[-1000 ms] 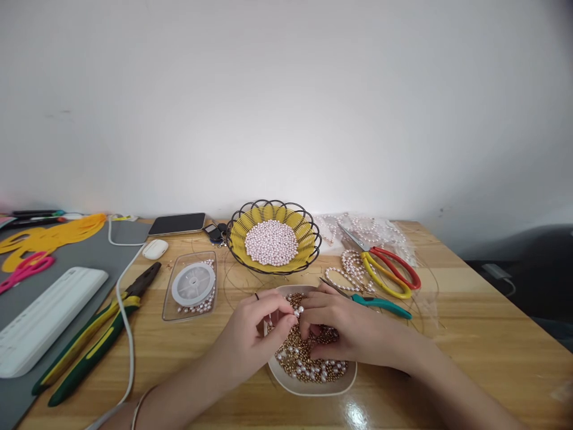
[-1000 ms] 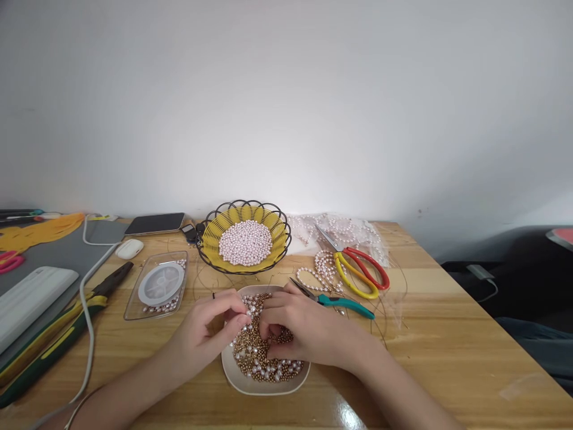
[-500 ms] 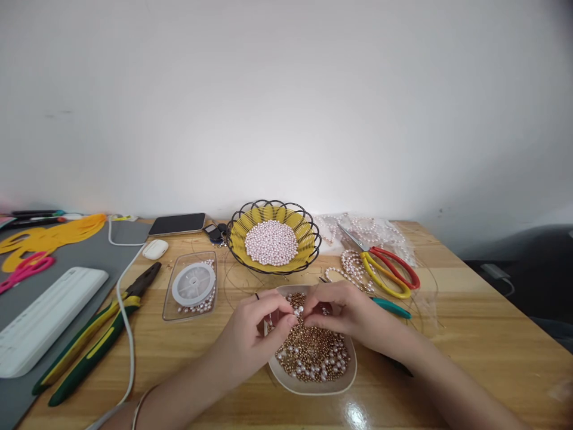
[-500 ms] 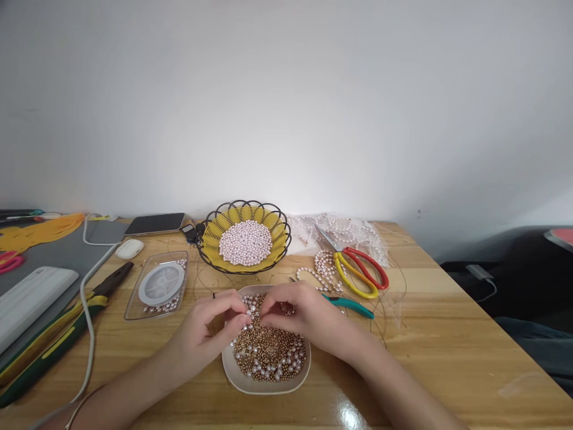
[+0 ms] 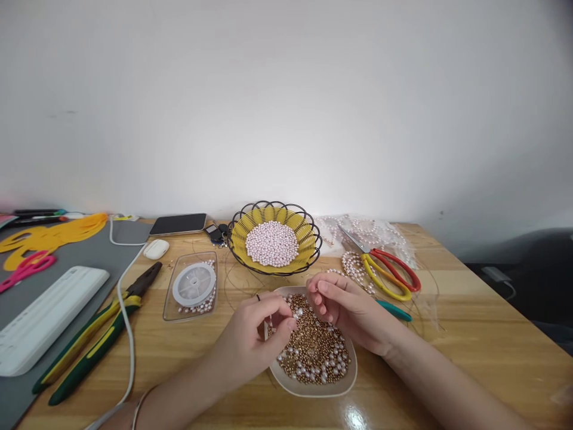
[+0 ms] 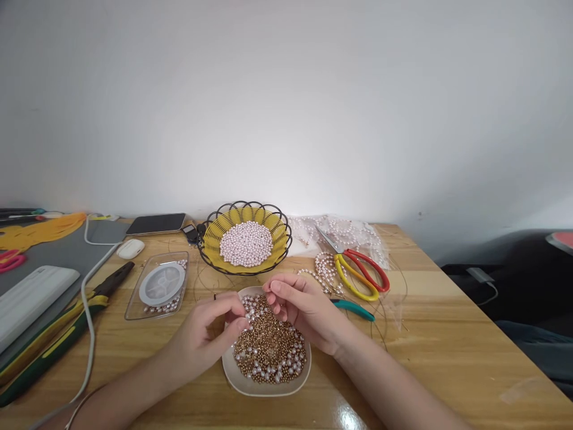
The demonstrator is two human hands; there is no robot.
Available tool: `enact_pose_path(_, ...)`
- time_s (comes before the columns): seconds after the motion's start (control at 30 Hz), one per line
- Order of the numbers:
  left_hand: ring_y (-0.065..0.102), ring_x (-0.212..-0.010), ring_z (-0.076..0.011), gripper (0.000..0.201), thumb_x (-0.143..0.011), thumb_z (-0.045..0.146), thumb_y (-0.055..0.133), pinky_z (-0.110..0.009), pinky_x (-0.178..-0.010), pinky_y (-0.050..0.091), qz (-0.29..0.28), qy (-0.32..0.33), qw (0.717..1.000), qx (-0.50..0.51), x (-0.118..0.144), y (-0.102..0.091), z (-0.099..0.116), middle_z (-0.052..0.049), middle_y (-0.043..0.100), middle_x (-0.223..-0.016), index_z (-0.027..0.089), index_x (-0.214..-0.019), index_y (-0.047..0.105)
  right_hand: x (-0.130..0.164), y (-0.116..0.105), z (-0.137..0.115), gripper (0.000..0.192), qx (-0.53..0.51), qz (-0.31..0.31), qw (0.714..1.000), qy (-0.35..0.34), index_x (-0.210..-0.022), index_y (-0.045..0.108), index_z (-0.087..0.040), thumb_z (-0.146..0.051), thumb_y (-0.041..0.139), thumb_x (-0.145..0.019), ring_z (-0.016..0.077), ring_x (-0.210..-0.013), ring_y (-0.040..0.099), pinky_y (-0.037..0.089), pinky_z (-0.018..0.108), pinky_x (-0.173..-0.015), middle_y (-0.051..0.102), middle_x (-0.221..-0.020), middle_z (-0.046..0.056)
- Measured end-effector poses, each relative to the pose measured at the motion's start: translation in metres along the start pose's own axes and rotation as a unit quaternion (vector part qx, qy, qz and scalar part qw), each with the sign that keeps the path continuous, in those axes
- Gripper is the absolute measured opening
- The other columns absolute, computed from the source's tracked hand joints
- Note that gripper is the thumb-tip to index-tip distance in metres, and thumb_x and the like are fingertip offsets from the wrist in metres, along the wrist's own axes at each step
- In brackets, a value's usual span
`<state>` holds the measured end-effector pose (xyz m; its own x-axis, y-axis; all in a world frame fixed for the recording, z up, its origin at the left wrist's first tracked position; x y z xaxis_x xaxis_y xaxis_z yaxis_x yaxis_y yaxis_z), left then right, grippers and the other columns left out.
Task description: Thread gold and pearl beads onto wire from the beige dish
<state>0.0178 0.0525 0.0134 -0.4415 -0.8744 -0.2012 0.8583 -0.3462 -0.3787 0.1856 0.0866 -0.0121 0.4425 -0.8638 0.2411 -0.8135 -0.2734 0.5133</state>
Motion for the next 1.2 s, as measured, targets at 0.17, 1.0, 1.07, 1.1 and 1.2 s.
enact_pose_path(0.17, 0.049, -0.063, -0.013, 0.018, -0.092, 0.016, 0.054, -0.024, -0.058, 0.036, 0.001, 0.002, 1.0, -0.001, 0.0009, -0.0005, 0.0001, 0.002, 0.054, -0.068, 0.019, -0.075, 0.054, 0.0003, 0.0002, 0.0042, 0.03, -0.02, -0.002, 1.0, 0.015, -0.075, 0.076, -0.016, -0.042, 0.091, -0.073, 0.0066, -0.052, 0.042, 0.033, 0.018, -0.047, 0.054, -0.061, -0.005)
enact_pose_path(1.0, 0.048, -0.062, -0.013, 0.02, -0.089, 0.014, 0.052, -0.024, -0.058, 0.036, -0.004, 0.013, 1.0, -0.003, -0.0006, 0.001, 0.0061, 0.002, 0.053, -0.065, 0.019, -0.07, 0.05, -0.0011, 0.0003, 0.0008, 0.031, -0.087, -0.015, 0.996, -0.008, -0.072, 0.067, -0.019, -0.037, 0.092, -0.072, 0.009, -0.059, 0.034, 0.034, 0.02, -0.056, 0.045, -0.07, -0.005)
enact_pose_path(1.07, 0.049, -0.063, -0.0131, 0.019, -0.09, 0.014, 0.052, -0.024, -0.059, 0.036, -0.005, 0.01, 1.0, -0.003, -0.0004, 0.001, 0.0051, 0.002, 0.053, -0.065, 0.019, -0.071, 0.05, -0.0007, 0.0014, 0.0009, 0.03, -0.089, -0.019, 0.996, -0.007, -0.073, 0.068, -0.019, -0.037, 0.092, -0.072, 0.0092, -0.059, 0.033, 0.034, 0.02, -0.056, 0.045, -0.07, -0.005)
enact_pose_path(1.1, 0.049, -0.063, -0.0132, 0.019, -0.09, 0.014, 0.052, -0.024, -0.059, 0.036, -0.006, 0.009, 1.0, -0.004, -0.0003, 0.001, 0.0047, 0.002, 0.053, -0.066, 0.019, -0.071, 0.051, -0.0005, 0.0018, 0.0009, 0.029, -0.09, -0.02, 0.996, -0.008, -0.073, 0.068, -0.019, -0.037, 0.091, -0.073, 0.0093, -0.059, 0.033, 0.034, 0.02, -0.056, 0.045, -0.071, -0.005)
enact_pose_path(1.2, 0.049, -0.063, -0.0133, 0.019, -0.09, 0.014, 0.052, -0.024, -0.059, 0.036, -0.007, 0.01, 1.0, -0.002, -0.0001, 0.0007, 0.0041, 0.002, 0.053, -0.065, 0.019, -0.071, 0.051, -0.0003, 0.0027, 0.0007, 0.028, -0.093, -0.023, 0.995, -0.008, -0.073, 0.069, -0.02, -0.037, 0.091, -0.073, 0.0096, -0.059, 0.032, 0.034, 0.021, -0.056, 0.044, -0.07, -0.005)
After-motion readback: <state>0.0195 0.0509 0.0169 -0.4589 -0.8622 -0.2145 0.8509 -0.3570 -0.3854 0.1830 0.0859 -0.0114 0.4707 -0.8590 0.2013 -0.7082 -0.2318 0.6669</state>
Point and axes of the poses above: each hand's wrist, its own x-axis away from the middle knuckle, its own y-axis out of the palm, z = x × y, the point moved 5 cm from there along -x, towards the middle knuckle
